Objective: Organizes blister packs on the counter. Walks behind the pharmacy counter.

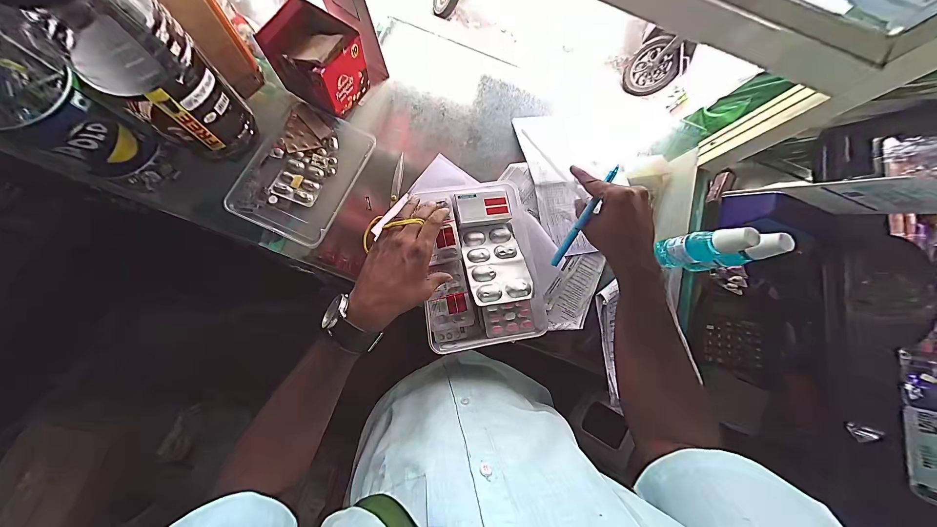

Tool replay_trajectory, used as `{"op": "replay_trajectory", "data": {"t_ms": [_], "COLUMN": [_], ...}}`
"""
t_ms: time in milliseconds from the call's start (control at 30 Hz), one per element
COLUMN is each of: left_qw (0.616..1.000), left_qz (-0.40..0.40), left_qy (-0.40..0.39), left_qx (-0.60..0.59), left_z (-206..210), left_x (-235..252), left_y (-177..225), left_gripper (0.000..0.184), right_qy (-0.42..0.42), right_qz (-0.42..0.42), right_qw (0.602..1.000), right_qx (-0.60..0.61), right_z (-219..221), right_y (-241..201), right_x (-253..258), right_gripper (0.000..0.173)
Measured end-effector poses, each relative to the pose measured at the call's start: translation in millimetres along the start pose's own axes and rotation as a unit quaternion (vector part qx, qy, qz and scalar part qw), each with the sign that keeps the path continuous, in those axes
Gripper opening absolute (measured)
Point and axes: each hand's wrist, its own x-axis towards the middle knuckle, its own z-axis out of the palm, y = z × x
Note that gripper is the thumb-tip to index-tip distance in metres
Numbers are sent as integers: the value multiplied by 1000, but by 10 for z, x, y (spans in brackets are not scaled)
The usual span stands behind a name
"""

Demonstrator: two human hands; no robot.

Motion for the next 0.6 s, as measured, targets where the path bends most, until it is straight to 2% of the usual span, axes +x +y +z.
{"op": "replay_trajectory", "data": {"t_ms": [33,100,167,233,267,300,367,500,600], "left_qw": [1000,1000,1000,1000,1000,1000,999,999,998], "left_qz": [-12,-24,-28,-21,-18,-15,-14,-28,-44], "left_qy": [-12,-13,-5,-3,0,5,18,9,-40], "left_qx": [6,4,8,9,3,-9,-30,-26,29], "left_z": [7,-8,-21,-18,-20,-33,-110,-220,-93], "left_x": [19,55,124,179,177,152,9,-440,-645], "left_y": [43,119,121,71,61,60,129,416,692], "left_gripper": [95,93,82,77,77,76,69,30,29], "right_qy": [0,-4,-99,-186,-205,-207,-173,-47,32], "right_qz": [-27,-127,-247,-333,-356,-367,-366,-300,-272], "right_qw": [999,976,926,908,904,903,909,938,942], "right_qx": [43,177,268,176,118,87,100,169,197], "right_z": [-6,-138,-210,-128,-77,-45,-100,-363,-492], "right_y": [18,-107,-350,-527,-574,-597,-604,-646,-624], "right_x": [-73,-301,-497,-624,-651,-652,-618,-432,-235], "right_gripper": [36,38,44,51,49,44,29,29,26]}}
